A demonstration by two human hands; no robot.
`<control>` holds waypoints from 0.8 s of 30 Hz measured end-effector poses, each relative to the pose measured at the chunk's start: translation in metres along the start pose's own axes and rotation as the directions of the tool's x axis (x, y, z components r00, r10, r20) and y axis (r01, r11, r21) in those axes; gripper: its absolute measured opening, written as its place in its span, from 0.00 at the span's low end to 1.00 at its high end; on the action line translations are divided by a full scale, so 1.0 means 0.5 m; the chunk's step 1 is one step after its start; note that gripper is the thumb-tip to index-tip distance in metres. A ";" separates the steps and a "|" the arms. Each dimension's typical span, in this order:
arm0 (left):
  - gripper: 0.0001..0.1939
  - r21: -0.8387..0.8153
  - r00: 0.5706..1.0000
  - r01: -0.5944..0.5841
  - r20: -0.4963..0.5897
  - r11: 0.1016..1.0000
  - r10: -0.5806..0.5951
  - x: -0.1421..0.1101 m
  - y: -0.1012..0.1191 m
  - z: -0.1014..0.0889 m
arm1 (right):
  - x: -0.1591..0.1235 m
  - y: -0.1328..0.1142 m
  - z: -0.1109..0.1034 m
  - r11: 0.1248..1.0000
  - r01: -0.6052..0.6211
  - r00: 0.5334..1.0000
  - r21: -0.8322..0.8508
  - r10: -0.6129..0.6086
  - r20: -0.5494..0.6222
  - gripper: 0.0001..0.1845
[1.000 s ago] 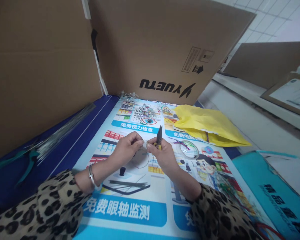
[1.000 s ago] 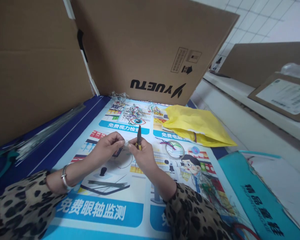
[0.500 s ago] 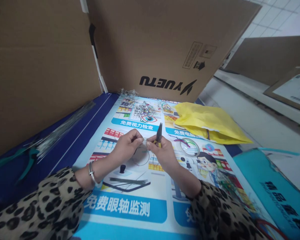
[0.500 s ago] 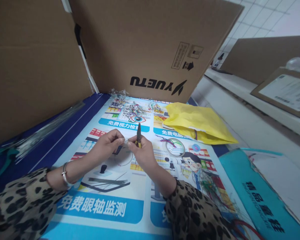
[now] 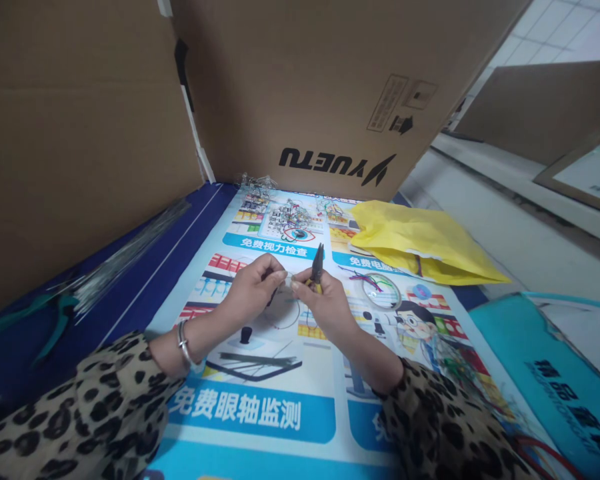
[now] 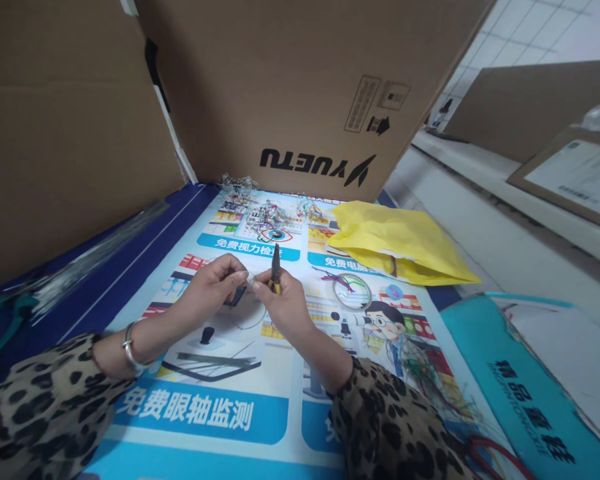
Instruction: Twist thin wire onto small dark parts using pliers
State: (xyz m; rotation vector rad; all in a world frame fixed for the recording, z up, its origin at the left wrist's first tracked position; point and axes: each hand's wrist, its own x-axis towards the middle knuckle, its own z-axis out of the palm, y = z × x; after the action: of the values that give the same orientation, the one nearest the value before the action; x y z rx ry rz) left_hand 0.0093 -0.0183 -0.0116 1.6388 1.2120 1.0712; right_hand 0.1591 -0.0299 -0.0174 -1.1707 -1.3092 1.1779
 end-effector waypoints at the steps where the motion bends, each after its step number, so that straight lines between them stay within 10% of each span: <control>1: 0.06 -0.004 1.000 0.000 0.001 1.000 0.000 0.000 0.001 0.000 | 0.000 -0.001 0.000 1.000 0.003 1.000 0.001 -0.003 0.001 0.09; 24: 0.06 -0.075 1.000 0.000 0.006 0.997 0.001 -0.001 -0.006 0.005 | 0.001 0.003 0.001 0.998 -0.035 0.999 0.050 0.037 -0.029 0.07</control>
State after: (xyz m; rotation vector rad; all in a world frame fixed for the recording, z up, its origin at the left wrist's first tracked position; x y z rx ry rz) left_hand 0.0108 -0.0184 -0.0150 1.5842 1.1541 1.0985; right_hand 0.1585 -0.0295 -0.0192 -1.1761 -1.2340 1.2078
